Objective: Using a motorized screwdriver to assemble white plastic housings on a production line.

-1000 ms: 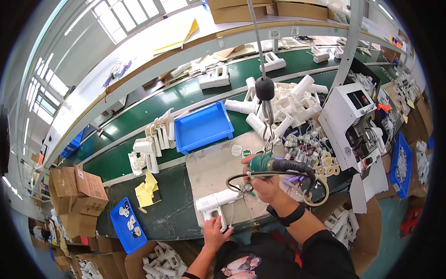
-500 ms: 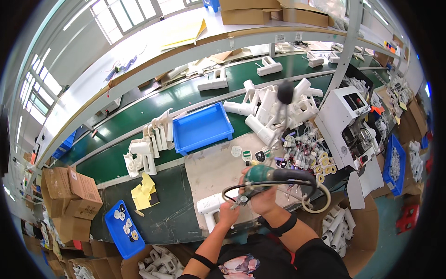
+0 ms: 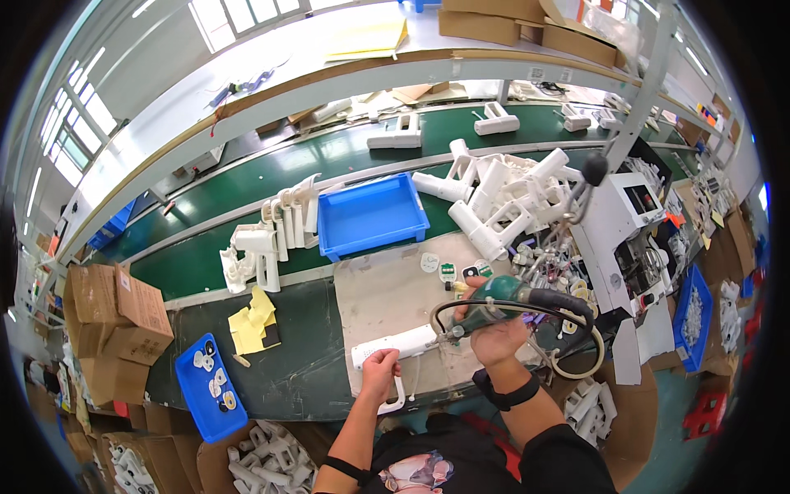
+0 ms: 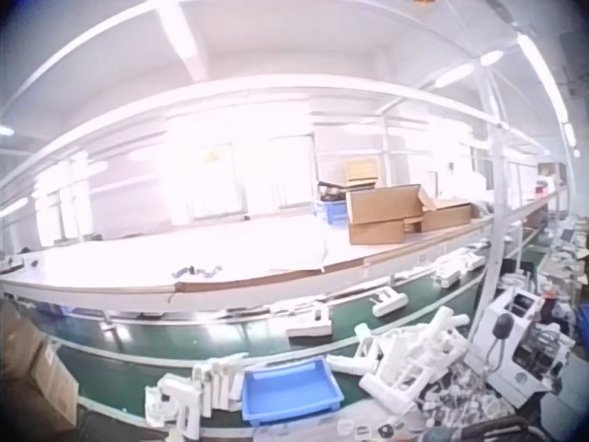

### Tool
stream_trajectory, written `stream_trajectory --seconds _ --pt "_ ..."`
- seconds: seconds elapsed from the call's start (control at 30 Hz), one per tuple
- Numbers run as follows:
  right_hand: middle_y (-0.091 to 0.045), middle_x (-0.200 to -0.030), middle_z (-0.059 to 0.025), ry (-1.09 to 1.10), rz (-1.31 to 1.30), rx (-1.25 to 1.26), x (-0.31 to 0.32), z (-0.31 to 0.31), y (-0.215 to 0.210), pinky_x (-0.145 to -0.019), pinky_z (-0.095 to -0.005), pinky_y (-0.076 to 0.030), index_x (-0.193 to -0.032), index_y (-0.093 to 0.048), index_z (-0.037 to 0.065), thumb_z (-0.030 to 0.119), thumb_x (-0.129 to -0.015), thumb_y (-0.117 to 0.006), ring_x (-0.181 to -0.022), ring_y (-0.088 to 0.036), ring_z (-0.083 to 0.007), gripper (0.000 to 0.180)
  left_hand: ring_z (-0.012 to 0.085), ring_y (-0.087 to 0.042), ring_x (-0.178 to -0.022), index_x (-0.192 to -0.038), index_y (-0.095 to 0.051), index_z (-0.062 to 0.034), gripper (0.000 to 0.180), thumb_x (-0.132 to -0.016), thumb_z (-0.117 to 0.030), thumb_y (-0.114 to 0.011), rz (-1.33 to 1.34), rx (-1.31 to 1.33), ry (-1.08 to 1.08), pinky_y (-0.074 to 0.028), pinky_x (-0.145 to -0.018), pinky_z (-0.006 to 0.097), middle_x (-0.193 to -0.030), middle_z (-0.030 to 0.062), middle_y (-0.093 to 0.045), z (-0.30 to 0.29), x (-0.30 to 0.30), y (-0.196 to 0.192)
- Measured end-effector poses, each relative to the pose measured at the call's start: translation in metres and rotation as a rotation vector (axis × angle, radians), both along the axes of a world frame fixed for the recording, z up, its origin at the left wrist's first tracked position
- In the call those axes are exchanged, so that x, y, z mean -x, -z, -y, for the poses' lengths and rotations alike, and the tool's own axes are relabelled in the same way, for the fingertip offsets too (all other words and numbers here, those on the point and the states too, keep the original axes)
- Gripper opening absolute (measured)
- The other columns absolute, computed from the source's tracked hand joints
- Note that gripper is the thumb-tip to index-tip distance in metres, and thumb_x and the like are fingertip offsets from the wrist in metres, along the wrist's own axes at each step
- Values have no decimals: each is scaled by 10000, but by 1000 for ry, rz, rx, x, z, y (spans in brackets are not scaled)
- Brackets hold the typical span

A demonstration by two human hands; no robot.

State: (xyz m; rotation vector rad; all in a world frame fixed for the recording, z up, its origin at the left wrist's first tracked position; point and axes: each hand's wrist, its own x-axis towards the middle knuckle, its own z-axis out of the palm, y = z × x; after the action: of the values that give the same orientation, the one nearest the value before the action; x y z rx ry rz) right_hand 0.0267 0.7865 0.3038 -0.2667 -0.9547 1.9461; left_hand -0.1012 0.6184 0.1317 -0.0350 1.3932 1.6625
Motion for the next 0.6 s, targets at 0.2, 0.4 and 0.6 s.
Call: stream_trajectory --seconds 0.2,0.4,0.6 --pt "-569 -952 -155 51 -30 -81 5 3 11 -692 -338 -503 -1143 -491 -20 588 -845 -438 -795 -585 -223 679 99 -489 -548 -1016 -618 11 297 -791 -170 -686 -390 227 162 -394 -525 237 -628 0 -546 -5 -2 2" --pt "-527 -742 -95 69 11 -255 19 3 14 -590 -312 -439 -1146 -464 5 599 -782 -570 -637 -514 -182 705 291 -625 -653 -1201 -564 -86 474 -780 -267 -684 -883 523 292 -484 -612 380 -701 143 -632 -12 -13 -10" --pt "-514 -720 -80 64 140 -397 26 0 34 -597 -321 -421 -1052 -460 42 441 -794 -689 -599 -487 -167 527 346 -625 -659 -1292 -517 -138 482 -816 -175 -590 -1145 683 407 -496 -613 446 -747 155 -646 -8 -19 22"
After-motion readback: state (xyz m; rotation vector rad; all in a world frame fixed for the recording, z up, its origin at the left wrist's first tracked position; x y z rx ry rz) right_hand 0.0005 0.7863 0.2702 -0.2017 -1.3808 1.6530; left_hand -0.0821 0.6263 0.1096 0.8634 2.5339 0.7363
